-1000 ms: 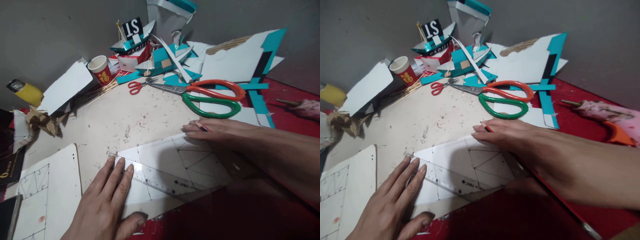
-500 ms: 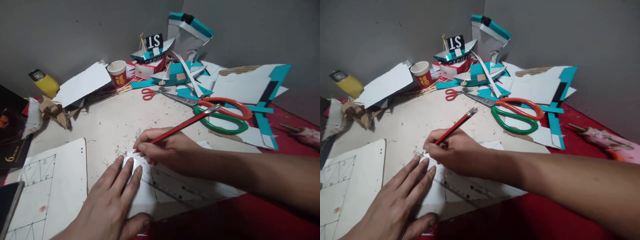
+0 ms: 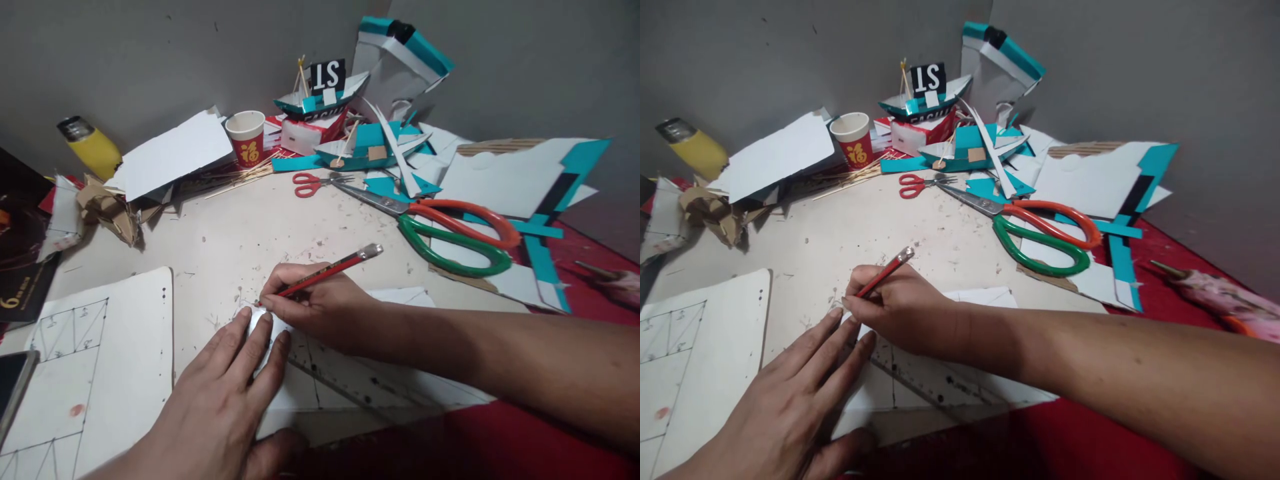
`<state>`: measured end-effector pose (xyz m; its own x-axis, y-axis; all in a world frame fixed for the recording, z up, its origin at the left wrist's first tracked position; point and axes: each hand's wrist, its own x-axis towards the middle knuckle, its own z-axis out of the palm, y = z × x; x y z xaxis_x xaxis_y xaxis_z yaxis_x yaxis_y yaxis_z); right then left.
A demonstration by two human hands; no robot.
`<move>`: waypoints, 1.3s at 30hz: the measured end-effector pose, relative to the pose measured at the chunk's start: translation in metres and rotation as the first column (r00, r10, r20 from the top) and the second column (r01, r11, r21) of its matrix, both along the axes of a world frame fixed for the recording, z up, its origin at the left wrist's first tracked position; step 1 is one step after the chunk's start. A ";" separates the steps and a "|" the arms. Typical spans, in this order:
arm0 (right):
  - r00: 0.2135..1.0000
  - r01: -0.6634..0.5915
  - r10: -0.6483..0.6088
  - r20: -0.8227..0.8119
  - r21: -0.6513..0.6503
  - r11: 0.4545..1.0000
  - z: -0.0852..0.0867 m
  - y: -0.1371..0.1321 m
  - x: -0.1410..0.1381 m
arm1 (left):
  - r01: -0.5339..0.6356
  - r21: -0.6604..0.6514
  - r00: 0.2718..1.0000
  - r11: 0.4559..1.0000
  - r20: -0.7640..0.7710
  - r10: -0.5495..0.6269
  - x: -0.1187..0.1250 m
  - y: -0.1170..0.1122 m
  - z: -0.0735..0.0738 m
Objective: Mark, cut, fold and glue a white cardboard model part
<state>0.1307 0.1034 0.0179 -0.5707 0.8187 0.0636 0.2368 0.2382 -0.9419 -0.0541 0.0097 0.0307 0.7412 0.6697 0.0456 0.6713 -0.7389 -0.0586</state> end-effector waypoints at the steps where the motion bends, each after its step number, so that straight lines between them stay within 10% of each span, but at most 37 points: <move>1: 1.000 0.002 -0.002 0.000 0.004 1.000 0.000 0.000 0.000 | 0.000 -0.002 1.000 1.000 0.004 0.000 0.000 0.000 0.000; 39: 1.000 -0.025 0.025 0.009 0.089 0.996 0.003 0.003 0.007 | 0.034 0.048 0.999 0.998 -0.020 -0.033 -0.002 0.001 0.000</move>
